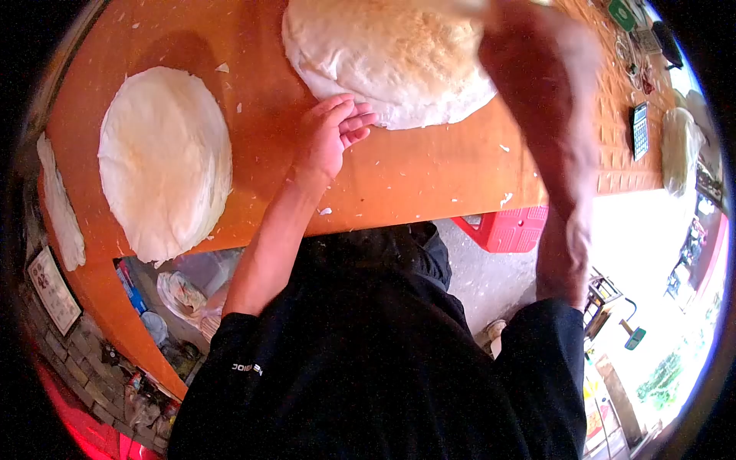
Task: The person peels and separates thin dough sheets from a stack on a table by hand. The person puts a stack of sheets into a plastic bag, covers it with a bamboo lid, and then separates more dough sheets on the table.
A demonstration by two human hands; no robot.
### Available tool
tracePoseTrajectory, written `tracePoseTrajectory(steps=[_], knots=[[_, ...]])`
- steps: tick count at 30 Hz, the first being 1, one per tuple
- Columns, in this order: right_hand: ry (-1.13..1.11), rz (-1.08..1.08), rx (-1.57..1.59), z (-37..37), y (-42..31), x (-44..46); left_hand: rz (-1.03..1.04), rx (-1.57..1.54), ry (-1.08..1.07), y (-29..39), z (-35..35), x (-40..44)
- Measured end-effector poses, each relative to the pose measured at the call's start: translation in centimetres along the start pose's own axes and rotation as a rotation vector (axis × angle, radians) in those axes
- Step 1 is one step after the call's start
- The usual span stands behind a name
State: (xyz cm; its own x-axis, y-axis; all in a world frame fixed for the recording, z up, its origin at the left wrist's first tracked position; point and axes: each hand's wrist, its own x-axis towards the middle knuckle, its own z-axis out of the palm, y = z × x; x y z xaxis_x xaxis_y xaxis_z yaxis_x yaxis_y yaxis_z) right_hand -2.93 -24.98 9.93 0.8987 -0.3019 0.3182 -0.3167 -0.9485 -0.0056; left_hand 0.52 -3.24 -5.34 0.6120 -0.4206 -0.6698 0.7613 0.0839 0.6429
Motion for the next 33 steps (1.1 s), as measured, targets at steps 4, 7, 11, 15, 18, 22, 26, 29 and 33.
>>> tracePoseTrajectory(steps=[4,7,11,15,18,22,26,29,33], knots=[[-0.343,-0.138,0.101,12.3,-0.3,-3.2,-0.053,-0.127,0.017,-0.3,-0.1,0.9],[-0.291,-0.123,0.172,12.0,-0.3,-3.5,-0.063,-0.192,0.007,0.1,-0.2,1.6],[-0.233,-0.095,0.134,11.3,-1.0,-2.3,-0.022,-0.211,0.04,-0.2,0.5,1.5],[-0.2,-0.149,0.24,13.0,-2.7,-5.1,-0.025,-0.161,0.078,0.7,1.3,0.8],[-0.329,-0.047,0.129,11.2,-2.5,-2.7,0.025,-0.182,0.084,0.7,1.9,0.7],[-0.289,-0.035,0.224,13.0,-4.9,-2.6,0.045,-0.281,-0.017,0.3,1.6,1.3],[-0.27,-0.091,0.309,13.0,-6.2,-6.1,0.017,-0.269,-0.061,0.1,0.3,1.8],[-0.085,-0.131,0.419,13.2,-5.5,-7.4,0.064,-0.282,-0.127,0.4,0.1,2.1],[-0.053,-0.095,0.218,15.0,-5.0,-6.2,0.058,-0.292,-0.167,1.4,0.5,1.6]])
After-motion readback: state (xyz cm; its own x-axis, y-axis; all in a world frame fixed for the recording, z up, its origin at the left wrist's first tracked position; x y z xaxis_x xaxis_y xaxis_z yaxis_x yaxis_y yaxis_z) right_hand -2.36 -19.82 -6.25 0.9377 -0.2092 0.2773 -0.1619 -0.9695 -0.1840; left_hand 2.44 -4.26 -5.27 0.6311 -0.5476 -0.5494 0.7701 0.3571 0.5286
